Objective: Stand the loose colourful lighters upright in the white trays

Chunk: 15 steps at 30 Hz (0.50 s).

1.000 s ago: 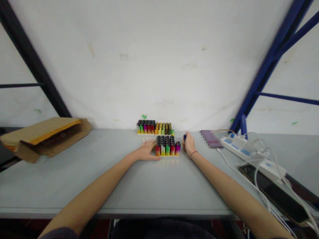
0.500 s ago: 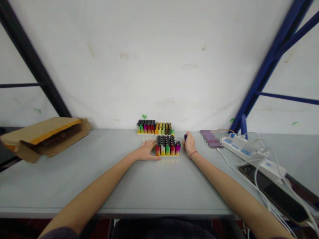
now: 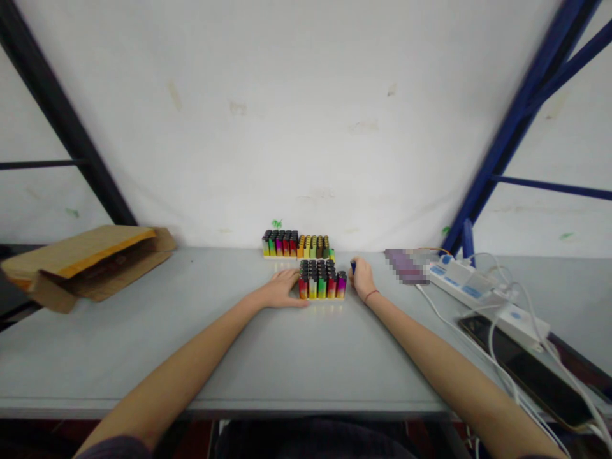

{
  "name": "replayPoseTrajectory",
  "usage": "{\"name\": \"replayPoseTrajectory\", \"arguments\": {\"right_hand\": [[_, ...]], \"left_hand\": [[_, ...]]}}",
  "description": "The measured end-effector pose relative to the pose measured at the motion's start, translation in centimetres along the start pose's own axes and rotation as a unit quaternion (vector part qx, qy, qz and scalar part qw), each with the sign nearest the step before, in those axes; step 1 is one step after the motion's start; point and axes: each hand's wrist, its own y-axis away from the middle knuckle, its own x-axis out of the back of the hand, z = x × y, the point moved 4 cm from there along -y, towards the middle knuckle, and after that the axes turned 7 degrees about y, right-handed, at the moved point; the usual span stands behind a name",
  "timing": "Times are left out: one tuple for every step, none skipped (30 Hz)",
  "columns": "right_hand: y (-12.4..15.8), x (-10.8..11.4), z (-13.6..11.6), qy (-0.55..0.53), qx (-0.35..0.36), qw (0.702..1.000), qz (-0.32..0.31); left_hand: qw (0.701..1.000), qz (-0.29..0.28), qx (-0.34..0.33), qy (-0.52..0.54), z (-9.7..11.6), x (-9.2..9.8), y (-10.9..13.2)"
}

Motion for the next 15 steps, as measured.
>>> {"name": "replayPoseTrajectory", "arguments": {"right_hand": [[0.1,0.0,-0.3,-0.012,-0.008,1.000,-0.004],[0.2,-0.1,-0.6,-0.032,-0.023,0.999,-0.012],[0.3,-0.2,-1.0,-0.057,-0.040,0.997,-0.028],[0.3,-0.4,-1.3,-0.085,-0.054,0.994,-0.047],[0.3,-0.4,-1.7,-0.111,-0.065,0.989,-0.066],[0.3,-0.5,-2.0,-0.131,-0.070,0.986,-0.081],[0.3,-0.4,-2.4,-0.143,-0.067,0.983,-0.092],[0.2,-0.2,-2.7,-0.149,-0.058,0.982,-0.098],[0.0,0.0,-3.0,-0.151,-0.047,0.982,-0.099],[-0.1,0.3,-3.3,-0.150,-0.034,0.983,-0.099],[-0.2,0.6,-3.5,-0.147,-0.020,0.984,-0.101],[-0.3,0.9,-3.7,-0.146,-0.007,0.984,-0.104],[-0.4,1.1,-3.9,-0.146,0.003,0.983,-0.112],[-0.5,1.3,-4.1,-0.147,0.007,0.981,-0.125],[-0.5,1.4,-4.2,-0.149,0.006,0.978,-0.143]], "left_hand": [[1.000,0.002,-0.001,0.000,0.0,0.0,0.0],[1.000,0.005,-0.002,0.001,-0.1,0.0,0.0],[1.000,0.007,-0.003,0.003,-0.1,0.0,0.0],[1.000,0.009,-0.003,0.004,-0.2,-0.1,0.0],[1.000,0.009,-0.003,0.005,-0.2,-0.1,0.0],[1.000,0.009,-0.004,0.006,-0.2,-0.1,0.0],[1.000,0.009,-0.004,0.007,-0.2,-0.1,0.0],[1.000,0.010,-0.005,0.008,-0.2,-0.1,-0.1],[1.000,0.011,-0.007,0.010,-0.2,-0.1,-0.1],[1.000,0.012,-0.008,0.011,-0.2,-0.1,-0.1],[1.000,0.013,-0.010,0.012,-0.2,-0.1,-0.1],[1.000,0.013,-0.011,0.014,-0.2,-0.1,-0.1],[1.000,0.013,-0.012,0.015,-0.2,-0.1,-0.1],[1.000,0.013,-0.013,0.015,-0.1,-0.1,-0.1],[1.000,0.012,-0.013,0.016,-0.1,0.0,-0.1]]}}
